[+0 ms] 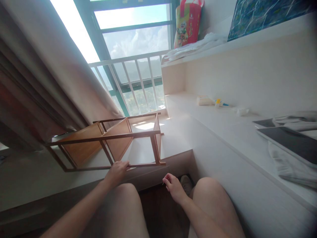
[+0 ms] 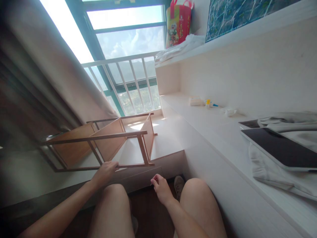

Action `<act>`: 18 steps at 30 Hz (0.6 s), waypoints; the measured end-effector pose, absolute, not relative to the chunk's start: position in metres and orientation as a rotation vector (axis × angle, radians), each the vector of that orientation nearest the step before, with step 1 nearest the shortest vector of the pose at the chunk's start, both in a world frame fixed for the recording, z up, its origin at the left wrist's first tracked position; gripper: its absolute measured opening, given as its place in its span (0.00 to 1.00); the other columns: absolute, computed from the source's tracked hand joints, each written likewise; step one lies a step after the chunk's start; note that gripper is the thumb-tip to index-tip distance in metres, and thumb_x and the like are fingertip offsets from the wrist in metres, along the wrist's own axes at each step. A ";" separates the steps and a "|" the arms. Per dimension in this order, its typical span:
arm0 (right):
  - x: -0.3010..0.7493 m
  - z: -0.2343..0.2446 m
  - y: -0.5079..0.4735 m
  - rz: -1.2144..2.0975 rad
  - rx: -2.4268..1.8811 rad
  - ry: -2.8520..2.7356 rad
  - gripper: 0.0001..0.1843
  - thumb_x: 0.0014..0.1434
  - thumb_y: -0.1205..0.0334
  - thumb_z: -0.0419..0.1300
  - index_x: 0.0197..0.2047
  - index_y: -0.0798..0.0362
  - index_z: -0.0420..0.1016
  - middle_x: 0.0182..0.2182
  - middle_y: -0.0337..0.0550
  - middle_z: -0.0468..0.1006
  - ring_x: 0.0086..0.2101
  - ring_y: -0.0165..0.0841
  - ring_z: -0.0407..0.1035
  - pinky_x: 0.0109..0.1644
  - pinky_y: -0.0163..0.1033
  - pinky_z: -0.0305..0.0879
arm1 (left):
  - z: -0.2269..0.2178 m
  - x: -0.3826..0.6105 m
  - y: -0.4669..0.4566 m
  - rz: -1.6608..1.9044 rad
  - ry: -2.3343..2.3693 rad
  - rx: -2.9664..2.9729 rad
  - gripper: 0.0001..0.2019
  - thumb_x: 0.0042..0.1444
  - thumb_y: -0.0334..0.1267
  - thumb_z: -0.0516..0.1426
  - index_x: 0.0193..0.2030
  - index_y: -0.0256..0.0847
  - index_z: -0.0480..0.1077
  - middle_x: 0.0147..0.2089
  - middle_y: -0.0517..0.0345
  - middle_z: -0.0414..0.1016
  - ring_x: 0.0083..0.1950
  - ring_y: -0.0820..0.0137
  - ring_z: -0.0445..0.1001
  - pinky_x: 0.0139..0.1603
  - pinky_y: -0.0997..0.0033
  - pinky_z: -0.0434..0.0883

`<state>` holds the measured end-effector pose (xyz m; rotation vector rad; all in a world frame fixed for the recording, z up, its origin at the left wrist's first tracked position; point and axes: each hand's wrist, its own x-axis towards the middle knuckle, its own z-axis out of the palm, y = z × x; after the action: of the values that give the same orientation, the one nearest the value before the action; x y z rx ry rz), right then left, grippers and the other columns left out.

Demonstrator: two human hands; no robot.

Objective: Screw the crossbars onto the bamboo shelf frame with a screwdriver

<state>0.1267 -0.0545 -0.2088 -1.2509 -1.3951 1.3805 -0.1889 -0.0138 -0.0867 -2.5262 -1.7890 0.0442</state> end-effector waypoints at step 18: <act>0.126 -0.199 -0.066 1.394 -1.238 -1.422 0.13 0.62 0.53 0.55 0.29 0.51 0.65 0.18 0.33 0.63 0.20 0.28 0.57 0.24 0.34 0.51 | 0.035 -0.245 0.009 -0.197 -1.493 -2.602 0.07 0.64 0.40 0.50 0.41 0.41 0.67 0.38 0.53 0.73 0.41 0.63 0.71 0.44 0.65 0.66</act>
<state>0.1259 -0.0659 -0.1995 -1.2383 -1.4222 1.3943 -0.2450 0.0094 0.0349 -2.6022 -1.4927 -0.1966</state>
